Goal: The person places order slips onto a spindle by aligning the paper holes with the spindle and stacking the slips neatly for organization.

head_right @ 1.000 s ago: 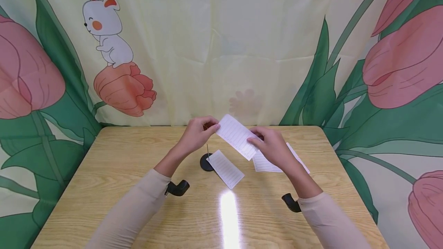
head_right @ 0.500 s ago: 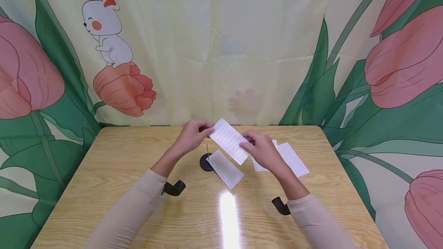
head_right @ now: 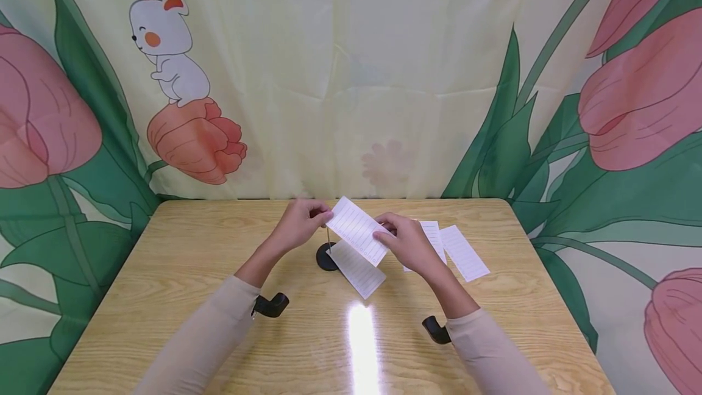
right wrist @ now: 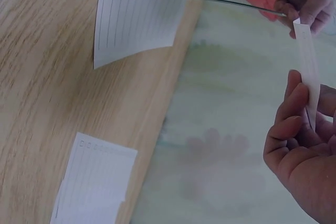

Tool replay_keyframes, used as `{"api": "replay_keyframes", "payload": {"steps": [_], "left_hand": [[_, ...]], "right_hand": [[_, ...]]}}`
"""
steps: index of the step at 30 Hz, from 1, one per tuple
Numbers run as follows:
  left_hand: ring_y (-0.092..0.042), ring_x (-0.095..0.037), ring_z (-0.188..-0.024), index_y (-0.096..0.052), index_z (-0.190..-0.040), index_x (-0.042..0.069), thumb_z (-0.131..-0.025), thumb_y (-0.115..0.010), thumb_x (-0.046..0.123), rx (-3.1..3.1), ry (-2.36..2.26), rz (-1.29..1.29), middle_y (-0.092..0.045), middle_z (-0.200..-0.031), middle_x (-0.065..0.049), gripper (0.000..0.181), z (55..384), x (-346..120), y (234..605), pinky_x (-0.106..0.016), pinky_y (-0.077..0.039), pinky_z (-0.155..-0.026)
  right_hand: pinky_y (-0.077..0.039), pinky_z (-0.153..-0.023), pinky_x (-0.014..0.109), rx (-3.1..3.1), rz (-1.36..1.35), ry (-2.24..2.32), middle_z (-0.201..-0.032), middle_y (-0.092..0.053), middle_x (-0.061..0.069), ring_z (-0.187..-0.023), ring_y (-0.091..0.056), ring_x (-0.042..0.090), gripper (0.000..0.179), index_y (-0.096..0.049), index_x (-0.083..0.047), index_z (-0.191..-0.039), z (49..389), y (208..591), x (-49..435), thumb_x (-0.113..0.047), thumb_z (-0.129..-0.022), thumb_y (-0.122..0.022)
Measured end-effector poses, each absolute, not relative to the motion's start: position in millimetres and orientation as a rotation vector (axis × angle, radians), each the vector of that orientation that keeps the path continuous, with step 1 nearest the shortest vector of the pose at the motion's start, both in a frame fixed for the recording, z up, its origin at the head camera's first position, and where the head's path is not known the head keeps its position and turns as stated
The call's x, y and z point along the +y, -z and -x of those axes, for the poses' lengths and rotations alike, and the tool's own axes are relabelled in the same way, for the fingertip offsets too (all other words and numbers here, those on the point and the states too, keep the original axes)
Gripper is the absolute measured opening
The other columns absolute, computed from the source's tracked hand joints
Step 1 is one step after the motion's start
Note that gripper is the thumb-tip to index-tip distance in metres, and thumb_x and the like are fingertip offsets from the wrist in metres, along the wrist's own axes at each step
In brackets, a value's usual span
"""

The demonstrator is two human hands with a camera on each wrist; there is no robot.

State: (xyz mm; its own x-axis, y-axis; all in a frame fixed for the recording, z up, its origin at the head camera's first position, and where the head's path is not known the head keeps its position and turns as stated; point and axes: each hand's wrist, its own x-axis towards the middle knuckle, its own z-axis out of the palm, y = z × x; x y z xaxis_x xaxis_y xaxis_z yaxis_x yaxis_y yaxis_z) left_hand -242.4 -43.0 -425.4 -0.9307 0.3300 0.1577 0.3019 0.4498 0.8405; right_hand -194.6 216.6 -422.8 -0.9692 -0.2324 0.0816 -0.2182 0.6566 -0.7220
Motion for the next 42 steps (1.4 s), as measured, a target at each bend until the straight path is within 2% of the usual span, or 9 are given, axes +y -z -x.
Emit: {"api": "replay_keyframes", "payload": {"steps": [16,20,29,36,42], "left_hand": [[-0.053,-0.015,-0.067,-0.077,-0.093,0.006,-0.101,-0.067,0.012,2.585,-1.57,-0.515,-0.066,-0.077,-0.008,0.013,241.7,-45.3,438.3,-0.026,-0.042,-0.06],[-0.054,-0.015,-0.068,-0.077,-0.095,0.006,-0.101,-0.066,0.013,2.581,-1.56,-0.508,-0.066,-0.077,-0.005,0.014,241.8,-44.9,440.4,-0.026,-0.042,-0.06],[-0.056,-0.015,-0.071,-0.076,-0.098,0.004,-0.103,-0.063,0.011,2.55,-1.575,-0.47,-0.066,-0.079,-0.005,0.015,243.0,-44.0,445.3,-0.025,-0.045,-0.063],[-0.061,-0.019,-0.077,-0.076,-0.103,0.002,-0.104,-0.061,0.01,2.52,-1.609,-0.45,-0.068,-0.084,-0.006,0.016,241.9,-44.3,448.3,-0.025,-0.047,-0.065],[-0.061,-0.015,-0.076,-0.076,-0.105,0.001,-0.104,-0.06,0.01,2.528,-1.624,-0.47,-0.07,-0.086,-0.006,0.018,241.0,-44.6,450.6,-0.024,-0.047,-0.065]], "right_hand": [[-0.056,-0.079,0.036,2.839,0.354,1.21,-0.101,-0.076,0.009,-0.094,-0.072,0.022,0.025,-0.071,-0.005,-0.121,195.7,426.7,215.8,-0.012,-0.097,-0.072],[-0.056,-0.081,0.038,2.845,0.348,1.2,-0.101,-0.076,0.009,-0.095,-0.072,0.023,0.025,-0.071,-0.005,-0.121,196.1,427.8,216.1,-0.012,-0.097,-0.072],[-0.054,-0.075,0.032,2.857,0.356,1.191,-0.098,-0.076,0.008,-0.088,-0.071,0.019,0.024,-0.071,-0.005,-0.119,196.5,430.4,215.1,-0.012,-0.097,-0.072],[-0.055,-0.076,0.033,2.848,0.342,1.193,-0.098,-0.076,0.008,-0.089,-0.071,0.019,0.025,-0.071,-0.006,-0.12,197.2,431.4,215.7,-0.013,-0.096,-0.073],[-0.055,-0.077,0.034,2.856,0.35,1.182,-0.099,-0.076,0.008,-0.089,-0.071,0.019,0.025,-0.071,-0.005,-0.12,197.8,433.0,215.6,-0.013,-0.096,-0.073]]}}
